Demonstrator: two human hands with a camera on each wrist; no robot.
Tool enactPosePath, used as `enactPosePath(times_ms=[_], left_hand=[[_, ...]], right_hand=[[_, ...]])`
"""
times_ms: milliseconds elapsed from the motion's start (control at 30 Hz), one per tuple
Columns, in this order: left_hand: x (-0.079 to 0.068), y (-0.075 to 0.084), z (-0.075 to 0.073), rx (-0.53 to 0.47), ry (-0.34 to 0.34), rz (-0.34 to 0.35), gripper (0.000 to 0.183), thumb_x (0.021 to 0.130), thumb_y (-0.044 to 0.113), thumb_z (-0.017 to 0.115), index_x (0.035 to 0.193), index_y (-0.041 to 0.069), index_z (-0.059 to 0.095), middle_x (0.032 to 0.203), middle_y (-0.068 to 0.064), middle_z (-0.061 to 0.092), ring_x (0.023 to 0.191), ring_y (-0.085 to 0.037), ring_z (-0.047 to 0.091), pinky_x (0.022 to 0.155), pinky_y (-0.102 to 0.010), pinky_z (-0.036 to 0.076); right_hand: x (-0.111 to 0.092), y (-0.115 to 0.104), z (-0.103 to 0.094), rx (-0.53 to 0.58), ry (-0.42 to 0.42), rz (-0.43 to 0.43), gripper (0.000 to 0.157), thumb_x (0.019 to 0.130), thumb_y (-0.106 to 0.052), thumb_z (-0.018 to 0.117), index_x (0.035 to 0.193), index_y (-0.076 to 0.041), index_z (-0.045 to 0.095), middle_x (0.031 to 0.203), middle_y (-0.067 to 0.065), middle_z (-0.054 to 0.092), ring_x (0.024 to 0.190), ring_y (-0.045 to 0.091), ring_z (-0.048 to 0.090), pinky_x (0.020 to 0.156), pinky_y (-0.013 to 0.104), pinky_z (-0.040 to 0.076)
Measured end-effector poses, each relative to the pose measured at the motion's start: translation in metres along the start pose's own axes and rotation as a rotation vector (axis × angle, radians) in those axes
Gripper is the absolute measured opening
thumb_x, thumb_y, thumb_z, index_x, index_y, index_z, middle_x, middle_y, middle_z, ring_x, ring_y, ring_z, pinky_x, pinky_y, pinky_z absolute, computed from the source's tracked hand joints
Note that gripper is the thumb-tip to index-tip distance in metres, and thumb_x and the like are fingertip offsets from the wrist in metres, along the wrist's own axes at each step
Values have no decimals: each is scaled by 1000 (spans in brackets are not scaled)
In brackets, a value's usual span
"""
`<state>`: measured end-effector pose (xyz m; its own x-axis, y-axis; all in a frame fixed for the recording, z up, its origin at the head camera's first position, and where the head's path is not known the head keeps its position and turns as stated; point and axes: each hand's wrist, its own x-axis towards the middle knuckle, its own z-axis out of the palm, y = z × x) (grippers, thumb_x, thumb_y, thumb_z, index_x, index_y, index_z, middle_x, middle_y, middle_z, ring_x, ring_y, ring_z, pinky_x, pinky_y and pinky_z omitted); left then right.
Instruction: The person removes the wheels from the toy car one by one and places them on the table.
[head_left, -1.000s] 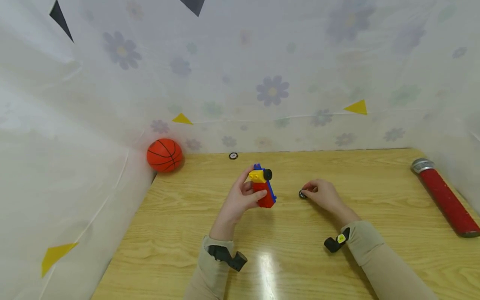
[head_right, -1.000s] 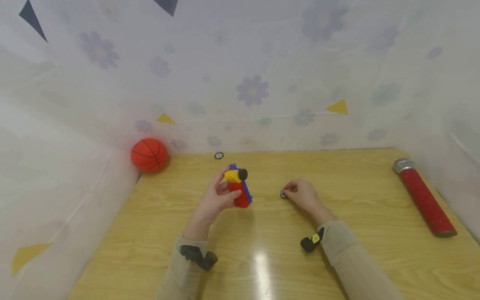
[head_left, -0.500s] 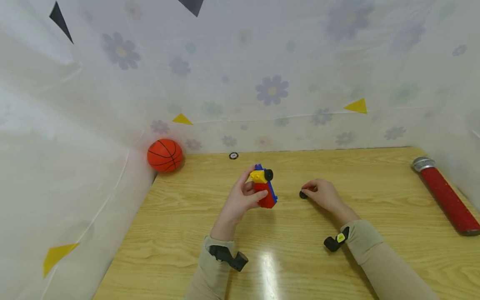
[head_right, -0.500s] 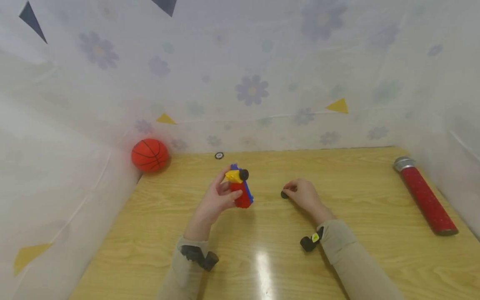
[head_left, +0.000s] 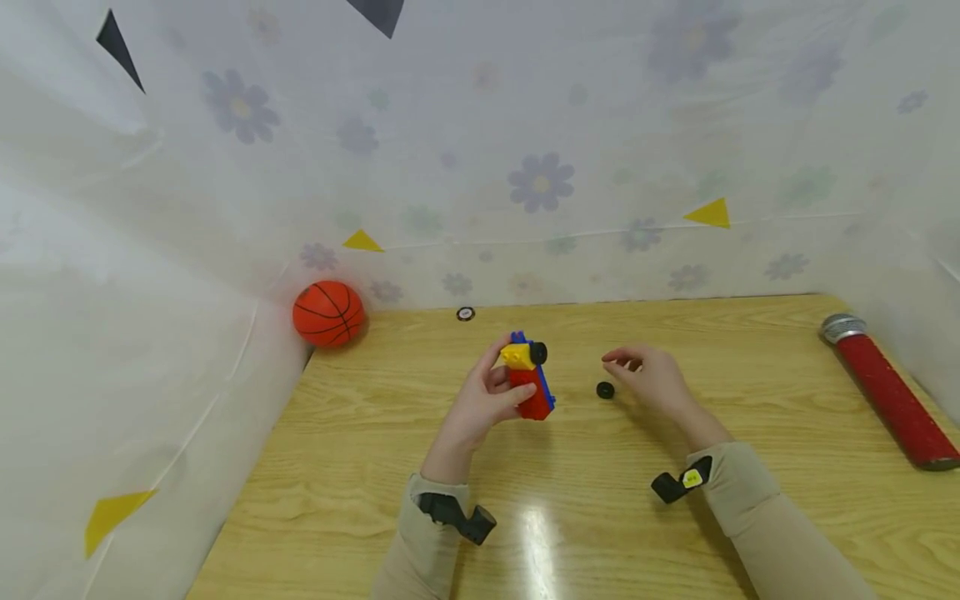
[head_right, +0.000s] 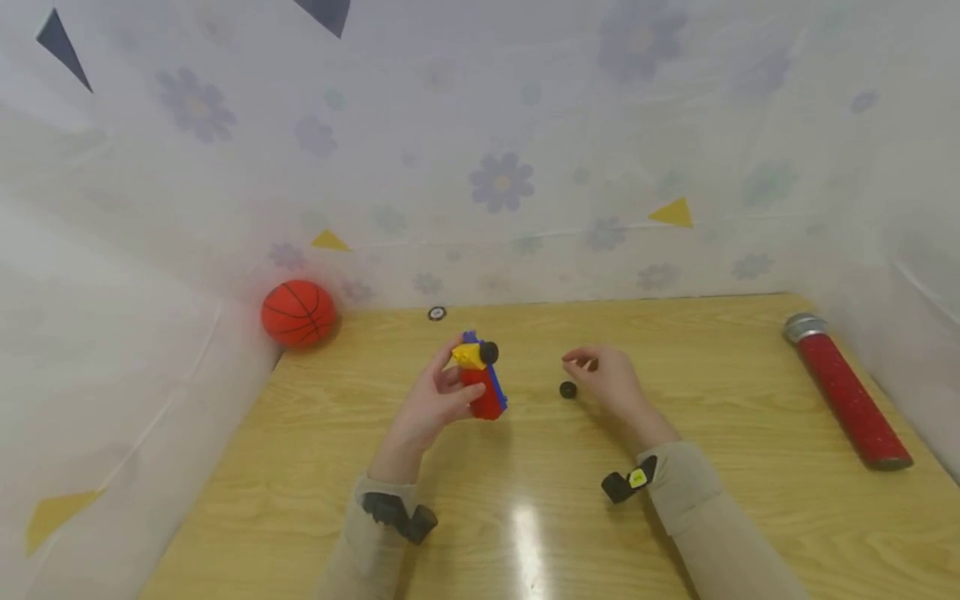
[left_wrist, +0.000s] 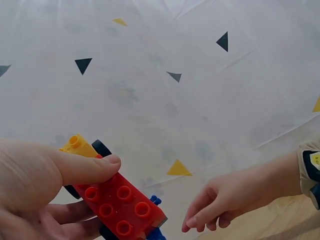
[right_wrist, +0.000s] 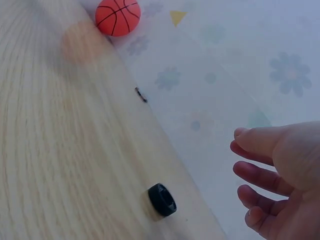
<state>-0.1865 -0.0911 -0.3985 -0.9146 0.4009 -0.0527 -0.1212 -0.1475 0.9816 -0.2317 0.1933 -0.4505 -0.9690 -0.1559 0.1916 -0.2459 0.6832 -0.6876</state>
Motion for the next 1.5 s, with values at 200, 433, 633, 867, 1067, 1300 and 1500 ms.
enactPosePath(times_ms=[200,433,633,867,1067,1300,1500], left_hand=[[1,-1,1,1,-9,-1,82,94,-1,63,159,27,21,147,-24,48,131,-40,53,90,-51,56],[1,-2,2,7,-9,-5,80,94,-1,63,158,27,22,145,-25,49,130,-40,53,91,-52,56],[0,-1,6,29,-27,-5,78,95,-1,61,158,26,23,144,-26,49,129,-41,54,91,-53,55],[1,-2,12,55,-54,1,75,95,0,62,157,24,27,143,-27,50,128,-41,56,90,-52,56],[3,-7,16,61,-67,-16,74,94,1,63,156,24,29,142,-26,52,126,-39,57,89,-51,57],[5,-12,21,55,-102,-28,74,95,-1,62,156,24,29,142,-25,52,128,-39,56,89,-50,57],[4,-13,24,63,-147,-49,73,95,0,62,154,29,33,144,-21,52,129,-36,56,89,-48,58]], right_hand=[[-4,-22,-12,2,70,-72,22,96,-25,66,109,-9,74,89,6,70,79,17,59,65,28,47],[-12,-44,-20,11,164,-185,14,95,-20,68,104,-13,75,83,0,67,70,7,54,64,21,44],[-18,-57,-23,37,187,-224,12,93,-18,70,103,-14,76,82,-2,66,67,6,50,58,20,42],[-24,-67,-19,60,201,-271,12,91,-14,72,103,-14,75,83,-3,66,70,5,49,58,22,41],[-27,-71,-17,75,191,-300,14,90,-13,73,104,-13,75,84,-4,67,72,4,50,58,20,40],[-32,-74,-16,88,82,-299,18,91,-17,72,109,-13,73,89,-4,68,79,7,52,61,23,41],[-33,-75,-14,102,37,-314,17,90,-21,73,105,-14,72,90,-5,67,79,8,52,61,23,41]])
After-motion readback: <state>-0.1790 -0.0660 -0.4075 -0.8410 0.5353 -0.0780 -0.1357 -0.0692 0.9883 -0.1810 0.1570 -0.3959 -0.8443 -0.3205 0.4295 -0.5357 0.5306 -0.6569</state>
